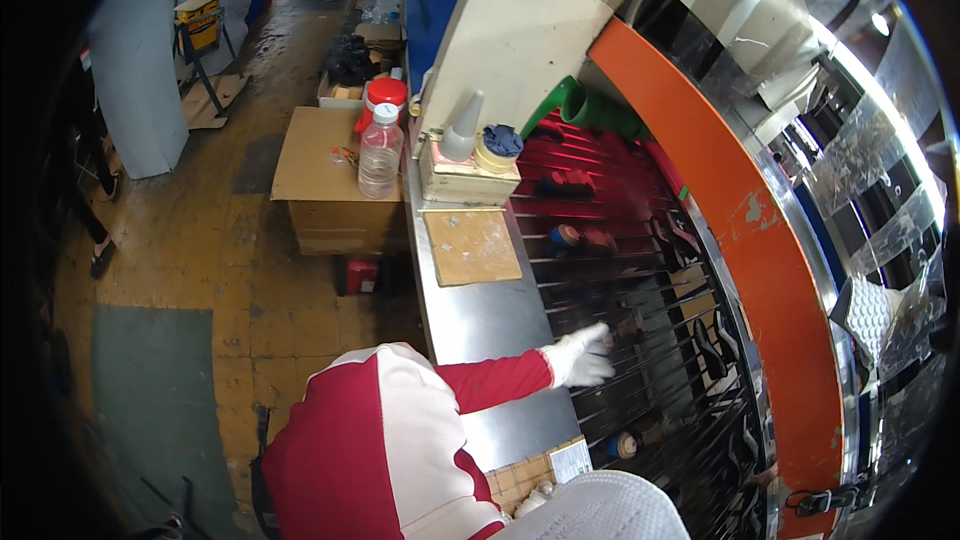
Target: The person holds a blue and black shoe and repeatedly applies a dark adhesive to the sole and side edges using a small brush. The shoe is rotated to access different areas while the person dips the brush into a container to reload adhesive.
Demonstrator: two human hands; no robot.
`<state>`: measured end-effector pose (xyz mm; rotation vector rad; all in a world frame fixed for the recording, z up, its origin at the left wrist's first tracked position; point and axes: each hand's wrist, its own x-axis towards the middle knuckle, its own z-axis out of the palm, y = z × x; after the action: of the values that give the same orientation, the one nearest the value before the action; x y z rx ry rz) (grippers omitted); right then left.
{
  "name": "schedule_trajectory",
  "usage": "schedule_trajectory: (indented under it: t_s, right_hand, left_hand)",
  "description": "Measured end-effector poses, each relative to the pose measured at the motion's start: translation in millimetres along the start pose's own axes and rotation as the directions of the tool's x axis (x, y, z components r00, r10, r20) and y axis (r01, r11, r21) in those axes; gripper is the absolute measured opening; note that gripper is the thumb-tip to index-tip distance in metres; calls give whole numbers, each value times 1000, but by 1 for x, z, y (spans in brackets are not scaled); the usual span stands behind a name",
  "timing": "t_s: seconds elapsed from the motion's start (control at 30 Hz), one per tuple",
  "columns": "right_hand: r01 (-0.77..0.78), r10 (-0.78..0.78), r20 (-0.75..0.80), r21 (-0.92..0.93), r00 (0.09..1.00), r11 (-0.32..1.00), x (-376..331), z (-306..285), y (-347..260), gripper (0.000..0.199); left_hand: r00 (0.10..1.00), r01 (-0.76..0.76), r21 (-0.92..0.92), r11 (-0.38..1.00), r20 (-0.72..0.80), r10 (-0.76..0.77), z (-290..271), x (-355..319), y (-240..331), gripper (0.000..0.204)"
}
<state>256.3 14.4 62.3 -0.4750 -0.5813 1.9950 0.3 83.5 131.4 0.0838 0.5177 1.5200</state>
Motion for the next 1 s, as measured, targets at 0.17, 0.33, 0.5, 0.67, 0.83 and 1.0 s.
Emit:
schedule_trajectory:
  t_s: [0.17, 0.33, 0.5, 0.67, 0.83, 1.0]
  right_hand:
    - [19, -19, -40, -2, 999, 1000, -6, 3, 4, 26]
    - [54, -53, -74, 19, 996, 998, -13, 2, 6, 28]
    - [76, -70, -91, 64, 993, 995, -30, -6, 0, 30]
    - [78, -63, -111, 136, 992, 988, -44, -26, -18, 33]
    - [-109, 118, -49, 147, 992, 983, -11, -30, -37, 25]
    - [178, -538, -106, -875, 836, 450, 41, -9, -66, 40]
  left_hand:
    - [376, -450, -33, 892, 900, 223, 101, -163, 35, 46]
    - [-381, -736, -532, 418, 837, 393, 141, -281, 82, 43]
    - [-442, -705, -624, 337, 758, 479, 140, -340, 96, 33]
    - [-446, -721, -669, 182, 648, 617, 133, -379, 82, 25]
    - [-412, -690, -600, 405, 785, 462, 136, -372, 90, 18]
    - [88, -578, -88, 811, 982, 169, 94, -302, 54, 33]
